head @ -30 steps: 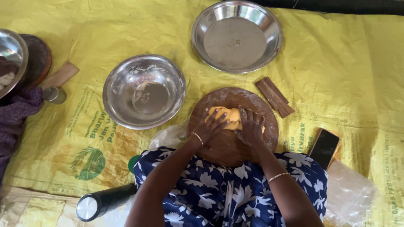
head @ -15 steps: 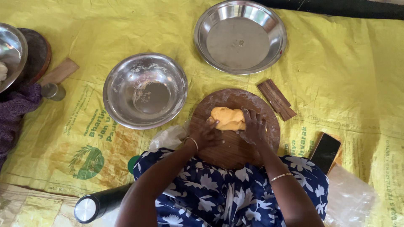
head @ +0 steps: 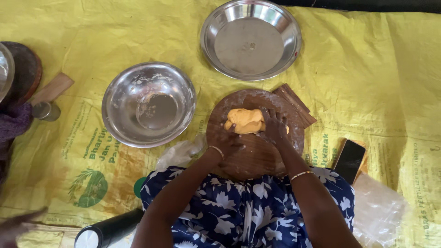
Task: The person kneads a yellow dough on a round wooden board using both hands. The dough is repeatedly folded, pressed, and turned to develop its texture. Nearby are two metal bowls, a rolling pin, and a smartphone.
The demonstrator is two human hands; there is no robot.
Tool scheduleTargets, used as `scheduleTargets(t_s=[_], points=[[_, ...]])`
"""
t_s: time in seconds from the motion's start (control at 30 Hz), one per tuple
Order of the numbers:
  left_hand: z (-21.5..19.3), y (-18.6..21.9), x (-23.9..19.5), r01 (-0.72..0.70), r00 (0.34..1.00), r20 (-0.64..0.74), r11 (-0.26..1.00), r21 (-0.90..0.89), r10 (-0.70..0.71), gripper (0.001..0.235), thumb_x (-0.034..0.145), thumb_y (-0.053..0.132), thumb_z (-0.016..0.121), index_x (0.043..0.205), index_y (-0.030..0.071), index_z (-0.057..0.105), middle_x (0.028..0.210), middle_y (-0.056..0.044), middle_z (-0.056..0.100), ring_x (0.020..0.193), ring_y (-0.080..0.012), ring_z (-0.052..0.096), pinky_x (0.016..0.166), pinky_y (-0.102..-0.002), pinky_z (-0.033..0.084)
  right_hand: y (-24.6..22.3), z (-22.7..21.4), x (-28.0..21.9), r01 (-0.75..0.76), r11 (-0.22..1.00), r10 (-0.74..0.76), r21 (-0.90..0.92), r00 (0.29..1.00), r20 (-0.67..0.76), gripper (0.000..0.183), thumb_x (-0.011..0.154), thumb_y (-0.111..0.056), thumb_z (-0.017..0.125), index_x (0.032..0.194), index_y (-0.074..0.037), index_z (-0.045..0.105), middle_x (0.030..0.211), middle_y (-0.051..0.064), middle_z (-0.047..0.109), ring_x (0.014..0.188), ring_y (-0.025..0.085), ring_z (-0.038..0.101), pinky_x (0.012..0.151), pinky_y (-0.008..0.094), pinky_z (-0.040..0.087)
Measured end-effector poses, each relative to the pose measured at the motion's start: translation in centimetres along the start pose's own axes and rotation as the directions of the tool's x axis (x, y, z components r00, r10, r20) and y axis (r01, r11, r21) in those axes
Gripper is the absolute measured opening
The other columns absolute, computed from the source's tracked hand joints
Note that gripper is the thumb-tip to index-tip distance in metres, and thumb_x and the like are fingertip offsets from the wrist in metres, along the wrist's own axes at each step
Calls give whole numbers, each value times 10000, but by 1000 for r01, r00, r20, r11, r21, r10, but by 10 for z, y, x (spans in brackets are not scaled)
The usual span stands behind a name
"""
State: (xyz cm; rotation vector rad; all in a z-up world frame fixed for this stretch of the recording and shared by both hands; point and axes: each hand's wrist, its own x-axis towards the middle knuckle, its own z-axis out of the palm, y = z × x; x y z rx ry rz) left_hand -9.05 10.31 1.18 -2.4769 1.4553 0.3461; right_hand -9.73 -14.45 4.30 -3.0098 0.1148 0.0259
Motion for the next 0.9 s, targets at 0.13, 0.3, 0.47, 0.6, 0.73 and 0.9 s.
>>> scheduleTargets(t_s=[0.13,0.3,0.47,0.6,0.73,0.9], points=[[-37,-4,52,98,994,-6,931,-352,-107,366,1086,389,634,1376,168,664,1379,-76,681,1323,-315,580,1146,-601,378,1,0,0,-22,1000,22,-10,1000,15,1171,586,-424,968,1558,-283,331,1430,86,475,1352,421,438,1037,644,419],[-71,-16,92,238,891,-354,956,-171,-285,988,626,351,920,1481,166,461,1547,-113,461,1421,-397,438,1077,-668,297,4,12,2,20,1000,-20,-10,1000,-15,1237,525,-470,989,1527,-169,330,1433,129,471,1335,408,461,1042,643,421],[-93,-25,107,367,929,85,863,-348,-361,1079,632,360,961,1511,167,366,1524,-91,472,1405,-331,448,1114,-639,331,16,18,5,53,999,-53,15,998,25,1173,567,-428,968,1539,-187,356,1454,96,514,1354,369,502,1067,610,447],[-97,-34,110,367,930,152,846,-387,-335,972,666,363,926,1476,200,416,1476,-83,526,1349,-339,501,1089,-640,358,28,17,22,91,995,-95,45,991,90,1122,612,-454,945,1521,-190,341,1472,141,492,1323,415,495,1054,588,451],[-88,-40,115,345,931,52,824,-449,-361,852,703,350,878,1439,232,467,1420,-75,579,1277,-336,558,1059,-659,374,44,23,45,104,983,-132,148,973,188,1020,688,-432,871,1538,-213,350,1454,147,564,1265,419,582,998,542,521],[-62,-48,132,351,887,-107,807,-475,-449,742,725,321,833,1400,275,526,1377,-66,628,1195,-337,611,1004,-676,400,49,26,71,91,971,-130,221,977,167,931,750,-420,848,1532,-196,395,1284,207,665,1168,415,643,957,542,535]])
